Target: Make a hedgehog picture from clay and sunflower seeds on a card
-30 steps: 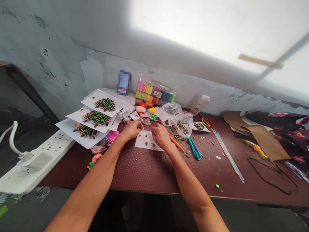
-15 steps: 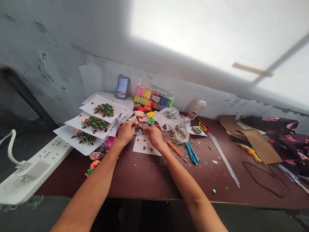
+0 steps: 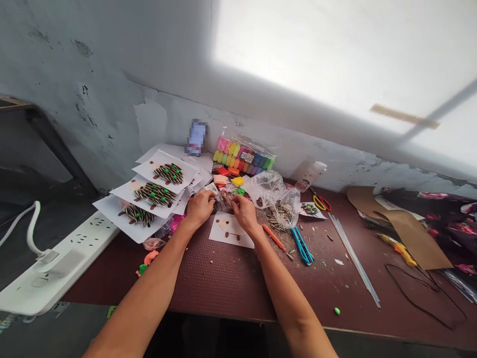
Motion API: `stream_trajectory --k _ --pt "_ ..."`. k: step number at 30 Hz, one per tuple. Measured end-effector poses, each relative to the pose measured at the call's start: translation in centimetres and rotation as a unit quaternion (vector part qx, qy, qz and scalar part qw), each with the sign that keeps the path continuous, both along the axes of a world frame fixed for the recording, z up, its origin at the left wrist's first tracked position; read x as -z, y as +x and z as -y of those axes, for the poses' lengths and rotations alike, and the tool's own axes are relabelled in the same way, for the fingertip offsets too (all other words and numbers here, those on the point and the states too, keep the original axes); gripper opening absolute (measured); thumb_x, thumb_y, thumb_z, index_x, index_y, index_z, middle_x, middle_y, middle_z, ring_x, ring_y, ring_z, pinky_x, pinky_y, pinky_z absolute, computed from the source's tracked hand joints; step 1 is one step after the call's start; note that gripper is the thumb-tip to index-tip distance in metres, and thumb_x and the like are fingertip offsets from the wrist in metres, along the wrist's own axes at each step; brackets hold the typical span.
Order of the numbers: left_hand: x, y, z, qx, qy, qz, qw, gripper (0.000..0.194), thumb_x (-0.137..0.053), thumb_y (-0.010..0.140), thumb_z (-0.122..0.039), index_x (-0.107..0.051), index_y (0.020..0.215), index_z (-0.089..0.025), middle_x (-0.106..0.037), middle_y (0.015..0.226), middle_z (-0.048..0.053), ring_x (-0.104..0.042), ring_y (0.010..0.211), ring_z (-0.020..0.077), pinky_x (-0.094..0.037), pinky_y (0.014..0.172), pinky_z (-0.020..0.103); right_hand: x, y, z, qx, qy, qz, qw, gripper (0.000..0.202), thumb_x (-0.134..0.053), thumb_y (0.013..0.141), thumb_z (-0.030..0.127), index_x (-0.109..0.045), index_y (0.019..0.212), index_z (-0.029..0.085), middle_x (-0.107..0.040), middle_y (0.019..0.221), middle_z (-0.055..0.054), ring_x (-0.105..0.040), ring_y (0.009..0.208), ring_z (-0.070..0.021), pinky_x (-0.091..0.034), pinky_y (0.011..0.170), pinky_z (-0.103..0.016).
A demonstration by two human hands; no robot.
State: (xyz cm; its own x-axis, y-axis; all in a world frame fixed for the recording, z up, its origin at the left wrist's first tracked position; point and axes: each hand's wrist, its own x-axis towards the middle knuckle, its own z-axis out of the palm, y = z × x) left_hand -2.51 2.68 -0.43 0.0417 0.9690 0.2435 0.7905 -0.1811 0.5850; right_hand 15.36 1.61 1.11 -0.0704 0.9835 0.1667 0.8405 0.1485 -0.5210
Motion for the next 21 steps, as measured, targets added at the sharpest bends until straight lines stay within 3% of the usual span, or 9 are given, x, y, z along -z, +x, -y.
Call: stream_trajectory --k 4,7,13,16,21 --pt "-0.2 0.1 -0.1 0.0 0.034 0.064 0.997 0.02 -0.055 0.089 -0.014 -0.074 0.095 -0.02 -0.072 0.102 0.008 -0.068 0.099 0.0242 -0.053 0.094 0.036 0.4 0.9 -0.2 -0.001 0.007 -0.149 0.989 0.013 -0.058 0.086 0.023 -0.07 0.089 0.018 -0.071 0.081 -0.002 -0.061 0.071 -0.0162 -0.046 0.072 -0.026" --pt "-0.3 0.2 0.1 -0.02 0.035 0.057 0.998 0.023 -0.052 0.091 -0.014 -0.073 0.096 -0.02 -0.072 0.104 0.008 -0.067 0.101 0.0254 -0.052 0.095 0.038 0.5 1.2 -0.2 0.004 0.003 -0.205 0.979 0.016 -0.058 0.082 0.024 -0.07 0.091 0.019 -0.069 0.076 0.001 -0.06 0.067 -0.0153 -0.046 0.069 -0.026" --pt "-0.8 0.6 1.1 -0.066 0.042 -0.043 0.996 0.039 -0.045 0.093 -0.012 -0.071 0.121 -0.02 -0.068 0.124 0.013 -0.069 0.097 0.0277 -0.054 0.087 0.039 0.5 1.5 0.0 0.025 0.001 -0.14 0.99 0.015 -0.059 0.086 0.025 -0.073 0.086 0.02 -0.071 0.075 0.0 -0.061 0.069 -0.0155 -0.044 0.069 -0.026" --pt "-0.9 1.0 1.4 -0.018 0.082 -0.051 0.995 0.041 -0.044 0.093 -0.011 -0.072 0.121 -0.02 -0.066 0.131 0.012 -0.068 0.104 0.0268 -0.054 0.092 0.037 0.2 1.4 0.2 0.044 0.017 -0.086 0.995 0.017 -0.058 0.091 0.027 -0.074 0.089 0.02 -0.073 0.08 -0.002 -0.063 0.073 -0.0162 -0.045 0.071 -0.026" --pt "0.1 1.7 1.1 0.101 0.069 -0.049 0.991 0.035 -0.047 0.091 -0.011 -0.078 0.103 -0.021 -0.075 0.112 0.011 -0.066 0.106 0.0274 -0.052 0.1 0.041 0.0 1.0 0.5 0.042 -0.013 -0.024 0.999 0.015 -0.062 0.092 0.025 -0.076 0.094 0.022 -0.076 0.089 -0.004 -0.067 0.082 -0.018 -0.046 0.077 -0.026"
